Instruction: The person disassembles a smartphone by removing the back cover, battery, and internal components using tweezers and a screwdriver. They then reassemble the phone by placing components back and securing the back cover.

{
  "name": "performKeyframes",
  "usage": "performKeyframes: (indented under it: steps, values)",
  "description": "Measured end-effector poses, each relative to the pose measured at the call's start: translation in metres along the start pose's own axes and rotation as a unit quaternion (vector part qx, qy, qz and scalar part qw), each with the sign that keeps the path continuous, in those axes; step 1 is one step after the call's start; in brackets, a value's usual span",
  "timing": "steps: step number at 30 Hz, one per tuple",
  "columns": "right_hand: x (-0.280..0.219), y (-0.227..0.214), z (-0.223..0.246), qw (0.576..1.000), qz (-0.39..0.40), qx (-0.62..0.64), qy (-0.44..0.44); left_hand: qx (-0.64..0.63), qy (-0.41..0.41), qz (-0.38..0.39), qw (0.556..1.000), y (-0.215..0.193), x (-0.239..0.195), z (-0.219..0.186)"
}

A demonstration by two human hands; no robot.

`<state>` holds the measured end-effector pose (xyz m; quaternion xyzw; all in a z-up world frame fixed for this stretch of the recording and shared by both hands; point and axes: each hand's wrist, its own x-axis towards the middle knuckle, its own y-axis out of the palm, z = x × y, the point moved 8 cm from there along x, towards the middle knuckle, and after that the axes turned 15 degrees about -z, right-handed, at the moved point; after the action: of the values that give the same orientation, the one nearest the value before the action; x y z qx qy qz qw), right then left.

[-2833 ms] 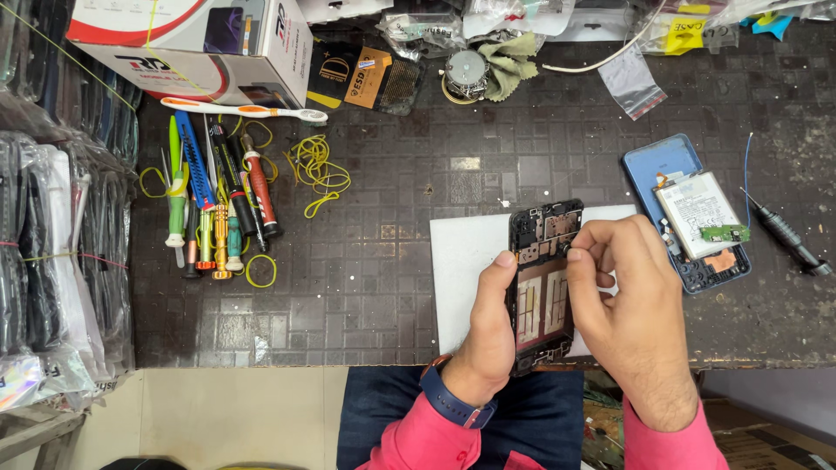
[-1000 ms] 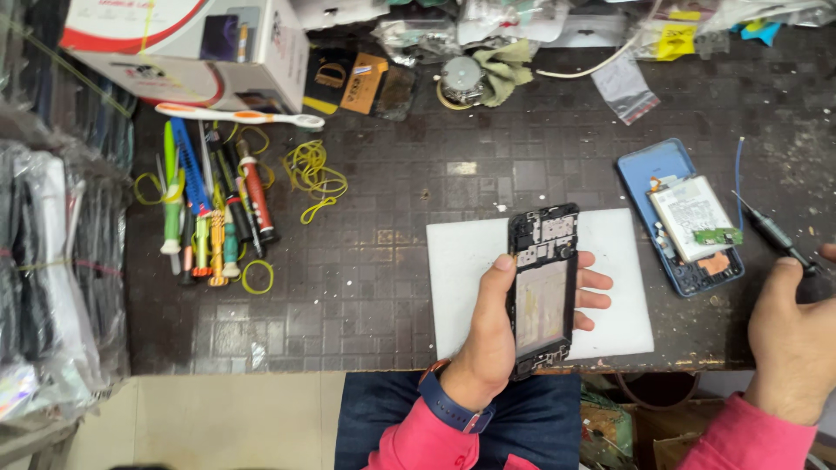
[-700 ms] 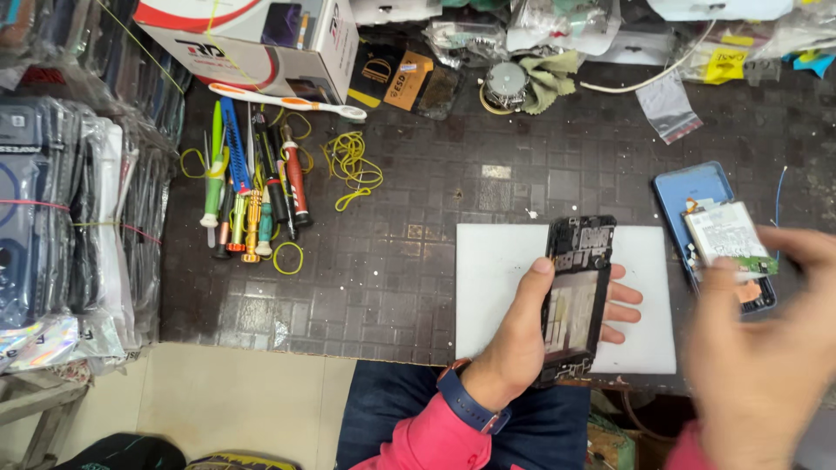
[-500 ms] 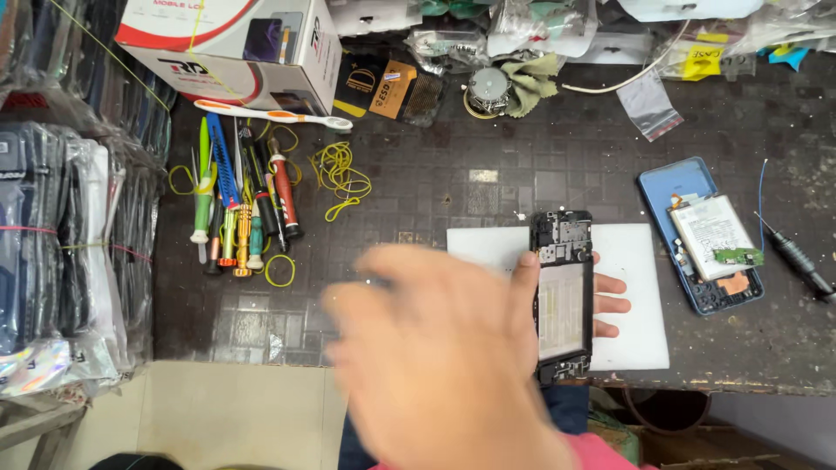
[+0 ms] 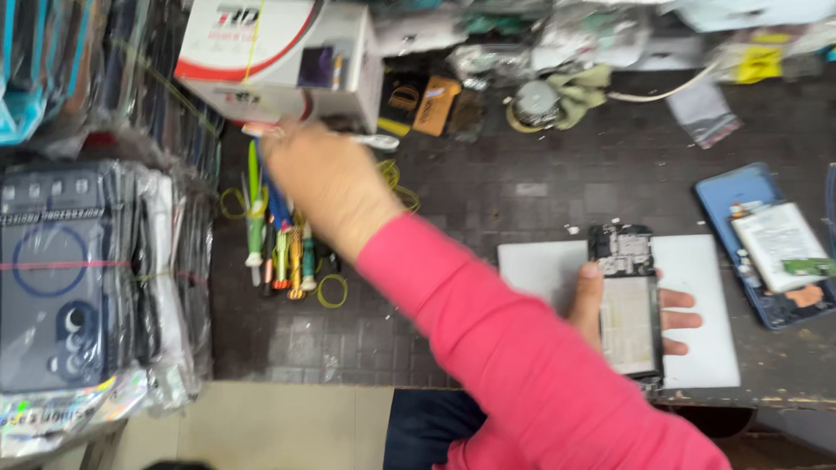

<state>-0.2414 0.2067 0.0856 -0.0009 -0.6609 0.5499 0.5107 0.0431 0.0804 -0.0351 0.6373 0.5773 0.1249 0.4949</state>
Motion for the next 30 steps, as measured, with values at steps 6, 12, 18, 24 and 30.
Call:
performKeyframes:
  steps: [6,12,18,24,30]
  values:
    - [-0.003,-0.001,-0.03,0.986,0.062,0.155,-0.002,-0.028,-0.021,0.012,0.999,0.003,0.006,0.0]
    - [-0.009,-0.027,0.02,0.975,0.004,0.177,-0.136,-0.047,-0.009,0.012,0.999,0.01,0.013,-0.003]
    - [0.002,0.006,0.069,0.975,-0.024,0.074,-0.207,-0.046,-0.024,0.023,0.998,0.012,0.018,0.01]
    - [-0.003,0.029,0.065,0.963,-0.043,0.061,-0.257,-0.044,-0.054,0.033,0.997,0.007,0.015,0.019]
    - [-0.001,0.028,0.057,0.955,-0.063,0.017,-0.29,-0.054,-0.056,0.039,0.996,0.007,0.012,0.014]
